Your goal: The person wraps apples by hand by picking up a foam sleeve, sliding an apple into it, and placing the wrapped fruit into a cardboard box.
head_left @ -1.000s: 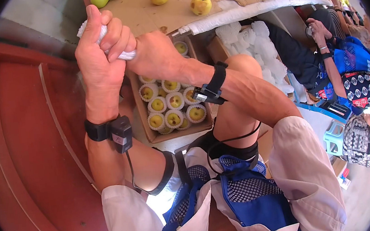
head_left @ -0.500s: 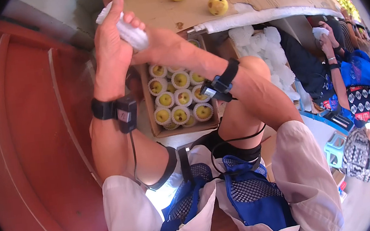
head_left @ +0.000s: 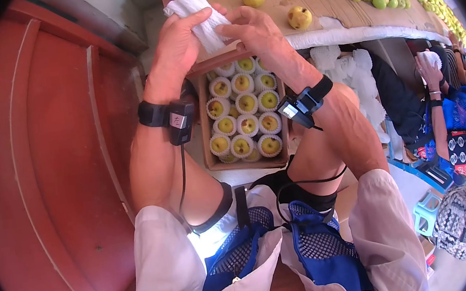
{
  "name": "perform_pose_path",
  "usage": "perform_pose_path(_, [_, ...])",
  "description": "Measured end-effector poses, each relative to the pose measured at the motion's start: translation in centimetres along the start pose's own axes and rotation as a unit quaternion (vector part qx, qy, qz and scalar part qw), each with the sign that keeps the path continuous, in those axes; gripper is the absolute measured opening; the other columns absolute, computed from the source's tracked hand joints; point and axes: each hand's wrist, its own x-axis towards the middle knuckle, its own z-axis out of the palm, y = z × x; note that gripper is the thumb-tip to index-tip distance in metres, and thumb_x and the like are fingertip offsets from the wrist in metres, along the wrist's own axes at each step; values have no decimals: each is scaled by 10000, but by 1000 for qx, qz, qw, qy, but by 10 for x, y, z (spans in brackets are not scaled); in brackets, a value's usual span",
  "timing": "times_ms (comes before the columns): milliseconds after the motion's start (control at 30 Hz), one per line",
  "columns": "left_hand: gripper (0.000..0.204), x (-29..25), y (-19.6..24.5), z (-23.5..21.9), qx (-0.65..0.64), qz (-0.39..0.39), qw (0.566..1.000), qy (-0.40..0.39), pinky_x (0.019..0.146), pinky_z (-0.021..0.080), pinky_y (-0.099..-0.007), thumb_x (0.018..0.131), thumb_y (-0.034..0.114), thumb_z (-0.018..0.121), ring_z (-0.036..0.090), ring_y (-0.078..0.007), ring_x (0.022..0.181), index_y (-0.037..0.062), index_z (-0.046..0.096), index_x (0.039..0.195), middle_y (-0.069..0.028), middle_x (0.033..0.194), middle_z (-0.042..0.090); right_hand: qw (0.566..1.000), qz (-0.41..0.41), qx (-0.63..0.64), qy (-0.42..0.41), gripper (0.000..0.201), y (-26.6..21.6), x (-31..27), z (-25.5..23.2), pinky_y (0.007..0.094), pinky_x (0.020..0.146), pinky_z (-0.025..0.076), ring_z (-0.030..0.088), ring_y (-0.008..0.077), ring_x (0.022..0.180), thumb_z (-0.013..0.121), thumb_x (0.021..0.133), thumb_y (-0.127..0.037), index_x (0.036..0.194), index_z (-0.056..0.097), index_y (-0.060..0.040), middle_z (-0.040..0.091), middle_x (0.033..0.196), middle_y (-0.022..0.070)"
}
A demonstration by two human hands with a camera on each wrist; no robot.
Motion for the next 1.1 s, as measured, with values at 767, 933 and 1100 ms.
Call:
perform_pose_path(767, [547, 90, -9, -77, 565, 106, 791, 209, 879, 553, -349, 795, 211, 846, 689, -200, 979, -46, 608, 1215, -124, 1096, 713, 976, -17, 147, 161, 303, 0, 5, -31, 296, 724, 461, 564, 149, 851, 752, 859, -191, 1052, 605, -10, 628, 1000, 80])
perform_pose_path(933, [776, 118, -40, -108, 530, 11, 845, 74, 984, 526, -379, 811, 318, 833, 663, -300, 1162, -31, 489, 1413, -202, 1304, 656, 973, -3, 185, 136, 279, 3, 3, -31, 283, 623, 457, 541, 135, 716, 761, 846, -142, 1024, 589, -14, 616, 958, 90])
perform_pose_path(1100, [569, 89, -35, -65, 655, 71, 729, 186, 961, 516, -353, 915, 254, 745, 638, -224, 1177, -52, 566, 1359, -142, 1292, 672, 974, -3, 180, 139, 306, 0, 2, -29, 288, 613, 460, 548, 137, 704, 775, 837, -139, 1037, 585, -8, 607, 935, 80])
